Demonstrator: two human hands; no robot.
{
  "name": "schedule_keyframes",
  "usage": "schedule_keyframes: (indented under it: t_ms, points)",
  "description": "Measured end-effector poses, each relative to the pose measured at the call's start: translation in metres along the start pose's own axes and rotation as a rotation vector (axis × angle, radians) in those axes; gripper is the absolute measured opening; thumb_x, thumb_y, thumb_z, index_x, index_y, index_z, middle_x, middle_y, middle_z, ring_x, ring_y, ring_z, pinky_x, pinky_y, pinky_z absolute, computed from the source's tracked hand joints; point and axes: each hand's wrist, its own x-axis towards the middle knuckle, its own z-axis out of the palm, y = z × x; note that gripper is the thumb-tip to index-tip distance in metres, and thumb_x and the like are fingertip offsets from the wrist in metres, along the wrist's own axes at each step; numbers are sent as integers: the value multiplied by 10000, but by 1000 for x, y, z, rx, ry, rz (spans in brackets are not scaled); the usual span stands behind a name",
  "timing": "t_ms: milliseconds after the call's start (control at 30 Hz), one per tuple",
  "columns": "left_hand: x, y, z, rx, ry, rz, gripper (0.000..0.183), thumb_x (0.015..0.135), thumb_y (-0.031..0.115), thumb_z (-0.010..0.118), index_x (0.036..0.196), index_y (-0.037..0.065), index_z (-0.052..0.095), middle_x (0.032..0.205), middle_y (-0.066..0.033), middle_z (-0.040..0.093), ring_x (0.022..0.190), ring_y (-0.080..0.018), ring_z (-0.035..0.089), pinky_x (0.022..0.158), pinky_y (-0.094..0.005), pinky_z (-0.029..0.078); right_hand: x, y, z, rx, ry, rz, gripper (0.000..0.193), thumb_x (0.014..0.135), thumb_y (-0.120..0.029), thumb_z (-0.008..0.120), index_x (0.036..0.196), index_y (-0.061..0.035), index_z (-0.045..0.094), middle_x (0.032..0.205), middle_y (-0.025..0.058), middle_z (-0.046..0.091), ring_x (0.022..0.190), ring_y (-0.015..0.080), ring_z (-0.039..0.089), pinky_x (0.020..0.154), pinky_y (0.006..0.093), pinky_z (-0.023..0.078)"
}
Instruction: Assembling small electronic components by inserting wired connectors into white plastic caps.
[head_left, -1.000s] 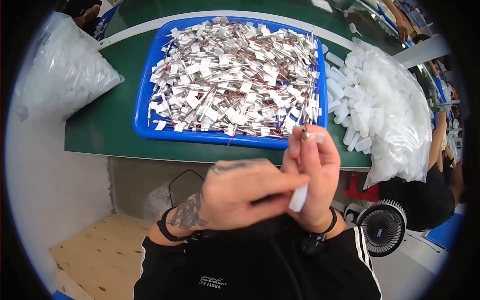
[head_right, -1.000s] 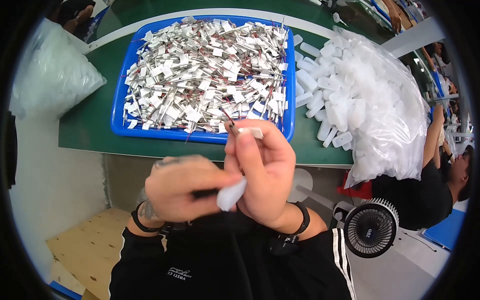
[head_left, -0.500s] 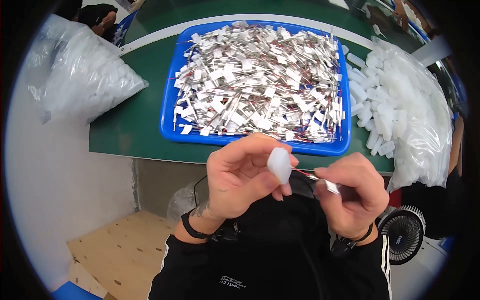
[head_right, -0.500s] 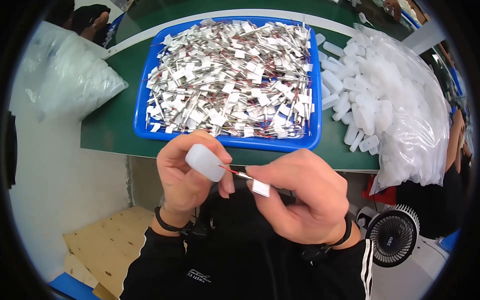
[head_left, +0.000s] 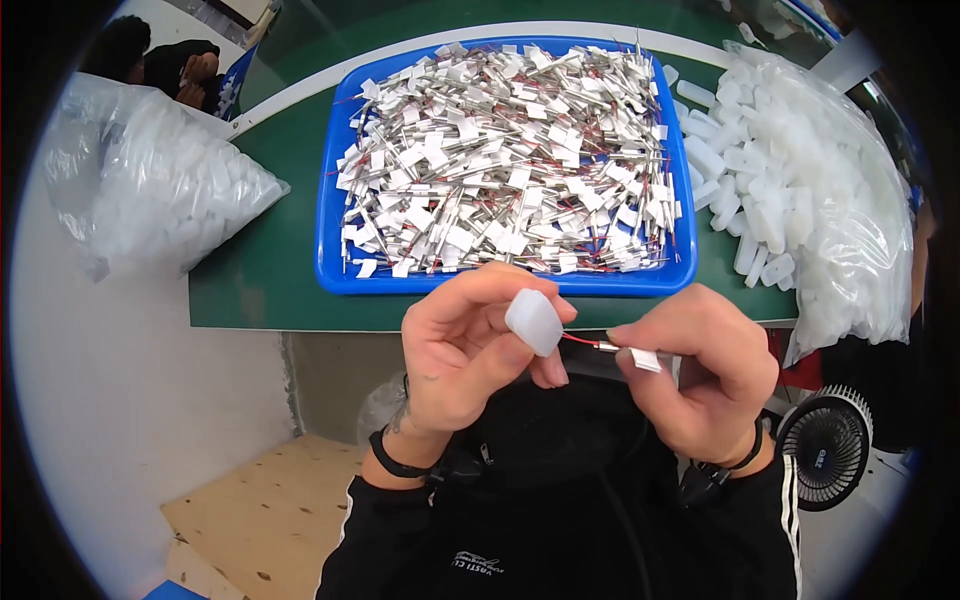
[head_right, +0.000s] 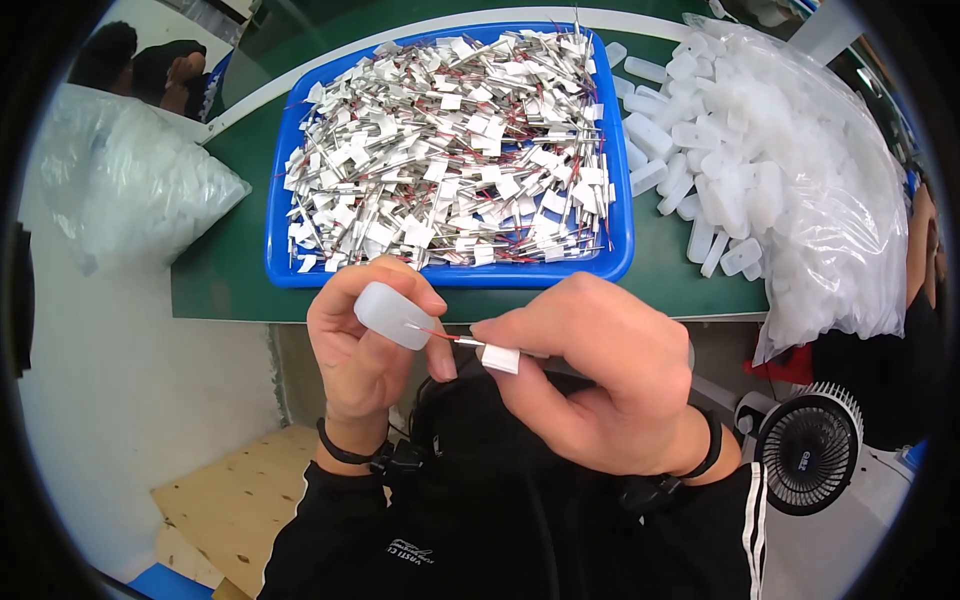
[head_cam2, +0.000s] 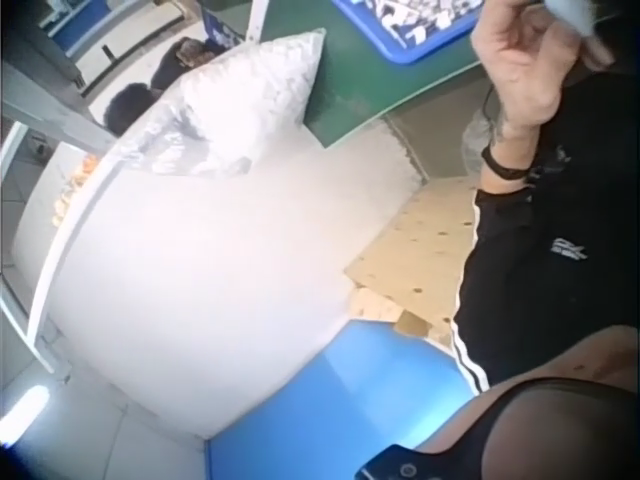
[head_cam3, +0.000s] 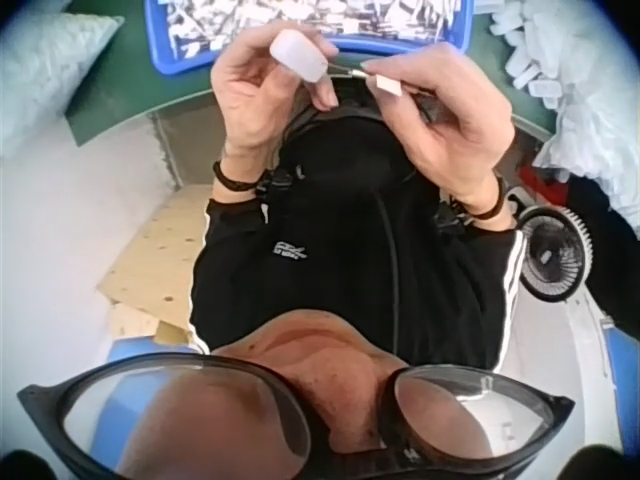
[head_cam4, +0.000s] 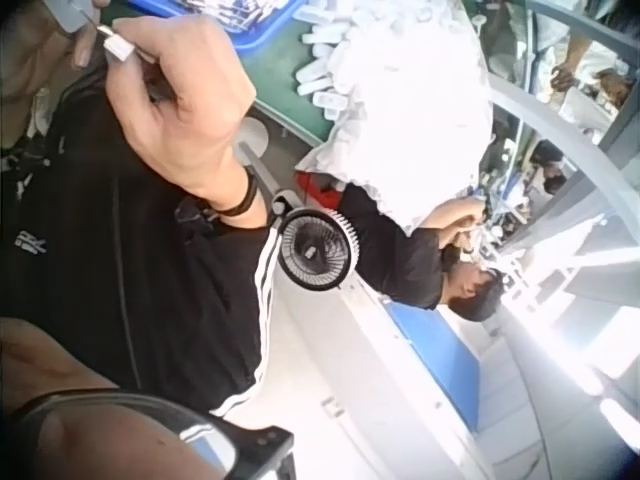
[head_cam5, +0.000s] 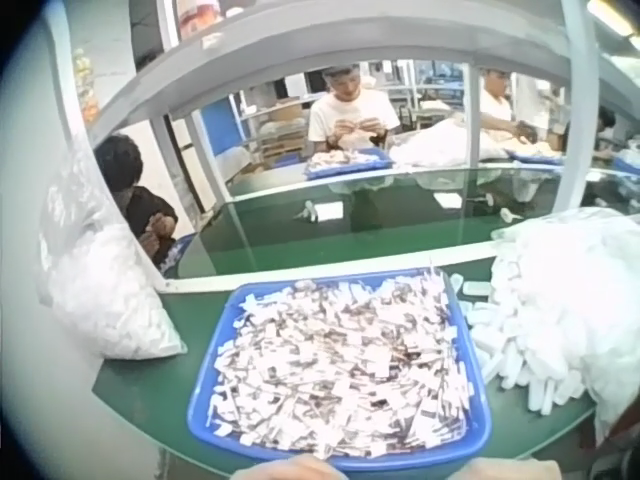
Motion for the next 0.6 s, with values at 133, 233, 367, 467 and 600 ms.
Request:
schedule_keyframes:
  t_ms: [133, 233, 367, 467, 600]
  points:
    - [0, -3, -2, 11, -33, 0, 311, 870, 156, 634, 1078, -57, 542, 926, -202, 579, 552, -225, 616, 455, -292, 533, 1, 4, 0, -1, -11, 4, 166, 673, 85, 665, 810, -7, 680, 650, 47, 601, 535, 128, 563, 469, 243, 426]
    - [-1, -4, -6, -73, -85, 14, 314, 862, 69, 638, 1124, -84, 556, 1025, -209, 604, 703, -203, 648, 607, -276, 552, 1, 2, -2, -1, -16, 29, 156, 682, 82, 662, 806, -12, 675, 650, 42, 594, 524, 120, 549, 459, 244, 417]
    - [0, -3, -8, 1, -99, 50, 284, 849, 56, 644, 1084, -88, 575, 1022, -213, 595, 724, -208, 646, 623, -283, 554, 0, 0, -4, -33, -4, 43, 160, 677, 79, 666, 806, -15, 675, 654, 44, 591, 519, 122, 544, 455, 243, 414]
    - [0, -4, -5, -7, -107, 14, 270, 843, 30, 644, 1077, -91, 582, 1023, -210, 596, 744, -208, 646, 653, -289, 554, 0, 3, -6, -57, -42, 3, 192, 665, 84, 670, 821, -27, 681, 670, 52, 590, 533, 134, 550, 462, 246, 419]
    - [-1, -2, -3, 164, -114, 46, 276, 810, -46, 657, 1076, -94, 598, 1026, -214, 613, 781, -206, 650, 682, -284, 547, -2, 4, 3, -41, -10, -22, 216, 657, 97, 684, 836, -23, 687, 703, 57, 616, 590, 157, 564, 497, 253, 420]
